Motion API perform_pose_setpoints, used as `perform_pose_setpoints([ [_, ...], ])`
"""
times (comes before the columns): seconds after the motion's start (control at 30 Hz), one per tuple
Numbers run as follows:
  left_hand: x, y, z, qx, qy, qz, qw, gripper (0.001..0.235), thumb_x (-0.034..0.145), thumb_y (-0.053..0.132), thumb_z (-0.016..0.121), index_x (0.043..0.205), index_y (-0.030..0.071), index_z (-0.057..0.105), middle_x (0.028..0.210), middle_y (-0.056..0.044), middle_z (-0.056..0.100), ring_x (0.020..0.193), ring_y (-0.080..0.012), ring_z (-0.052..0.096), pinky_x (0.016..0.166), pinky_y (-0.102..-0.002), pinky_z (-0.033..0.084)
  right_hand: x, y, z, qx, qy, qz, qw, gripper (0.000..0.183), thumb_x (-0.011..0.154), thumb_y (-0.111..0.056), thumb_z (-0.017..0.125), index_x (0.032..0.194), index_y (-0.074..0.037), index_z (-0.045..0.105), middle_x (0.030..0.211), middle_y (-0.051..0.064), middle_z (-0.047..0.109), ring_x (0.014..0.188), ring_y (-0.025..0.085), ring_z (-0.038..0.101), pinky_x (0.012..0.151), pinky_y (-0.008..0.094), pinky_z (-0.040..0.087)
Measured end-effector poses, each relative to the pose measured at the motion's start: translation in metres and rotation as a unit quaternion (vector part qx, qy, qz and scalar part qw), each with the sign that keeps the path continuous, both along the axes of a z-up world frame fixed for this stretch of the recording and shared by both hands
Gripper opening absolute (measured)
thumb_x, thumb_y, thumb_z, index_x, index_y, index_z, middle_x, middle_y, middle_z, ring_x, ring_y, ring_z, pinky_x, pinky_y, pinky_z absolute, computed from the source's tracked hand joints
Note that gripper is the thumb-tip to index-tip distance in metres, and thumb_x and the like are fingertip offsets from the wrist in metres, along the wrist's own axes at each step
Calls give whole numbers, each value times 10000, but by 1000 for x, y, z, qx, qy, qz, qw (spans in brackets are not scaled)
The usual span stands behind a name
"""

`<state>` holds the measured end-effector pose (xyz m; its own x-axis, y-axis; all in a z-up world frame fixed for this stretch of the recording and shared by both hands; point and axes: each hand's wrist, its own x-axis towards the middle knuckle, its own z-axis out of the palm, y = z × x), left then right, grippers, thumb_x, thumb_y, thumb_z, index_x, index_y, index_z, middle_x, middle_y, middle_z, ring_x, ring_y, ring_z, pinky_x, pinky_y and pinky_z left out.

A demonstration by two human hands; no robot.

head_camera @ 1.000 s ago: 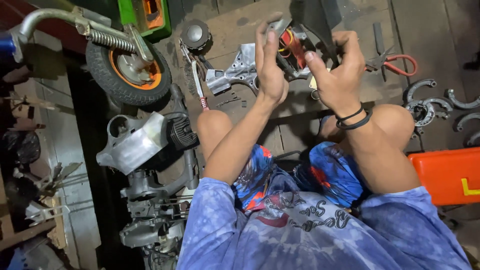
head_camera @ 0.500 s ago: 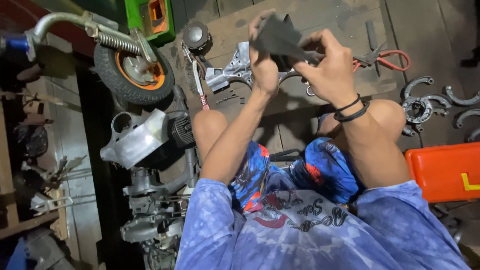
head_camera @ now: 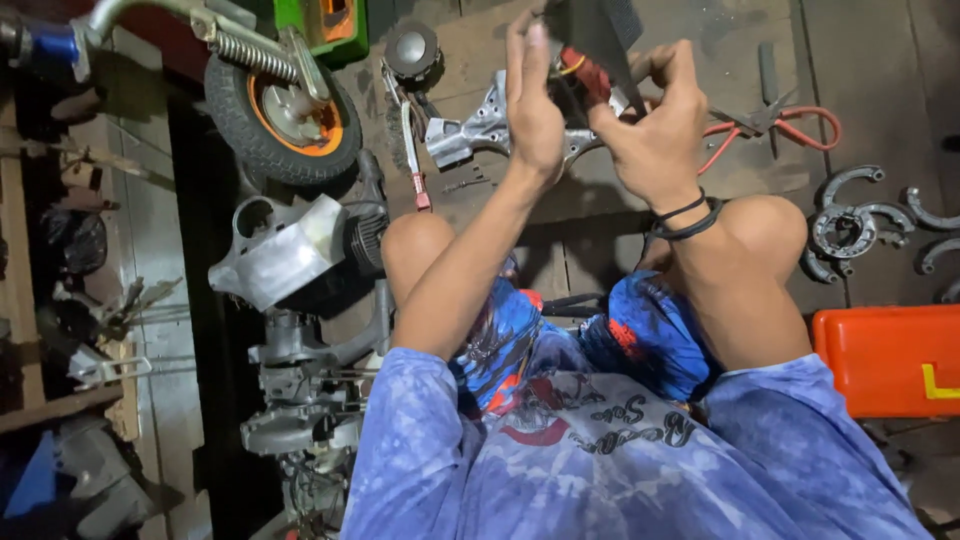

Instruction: Cleaning a motorcycle engine component using a brush and a metal scraper to remove dirt and residue.

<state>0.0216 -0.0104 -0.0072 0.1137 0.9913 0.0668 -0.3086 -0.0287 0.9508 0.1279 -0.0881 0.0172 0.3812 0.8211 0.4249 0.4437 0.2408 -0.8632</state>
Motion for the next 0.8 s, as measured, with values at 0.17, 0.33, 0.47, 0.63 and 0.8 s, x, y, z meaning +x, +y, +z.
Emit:
perform_pose_setpoints([
  [0.17,9,40,-110,-56,-290,-67,953,392,1057,262,497,1348,9,563,1365,-233,580,1246,-335,559,1129,-505,452,1,10,-4,20,-69,-12,997,284,825,-16,782,1012,-27,569,1044,93,702,741,187,571,590,303,473],
  [0.33,-1,42,-94,-42,-194,-83,977,279,945,-13,436,971,8,713,1063,-151,715,1006,-229,645,937,-392,537,4,17,-11,19,-140,-8,990,234,848,-52,795,1045,-32,670,1037,76,729,572,178,448,590,349,409],
  [0.47,-1,49,-50,-99,-284,-58,952,162,976,162,602,1116,92,642,1009,-104,674,924,-222,649,846,-367,536,4,25,-18,23,-89,41,995,187,949,-59,786,1101,-6,691,1076,127,698,990,278,658,865,374,498],
  [0.63,3,43,-17,-150,-252,-60,954,168,926,251,670,842,170,549,767,-19,611,718,-131,635,678,-311,561,25,29,-40,-20,46,-36,998,250,883,1,728,1017,-104,545,809,-25,424,718,100,361,653,292,334],
  [0.8,-18,29,-10,-177,-236,-95,951,206,994,334,617,1016,130,591,954,-56,640,919,-193,654,838,-395,570,1,16,12,-177,49,77,980,422,904,-214,790,1212,-98,526,1189,0,620,640,58,392,624,235,388],
])
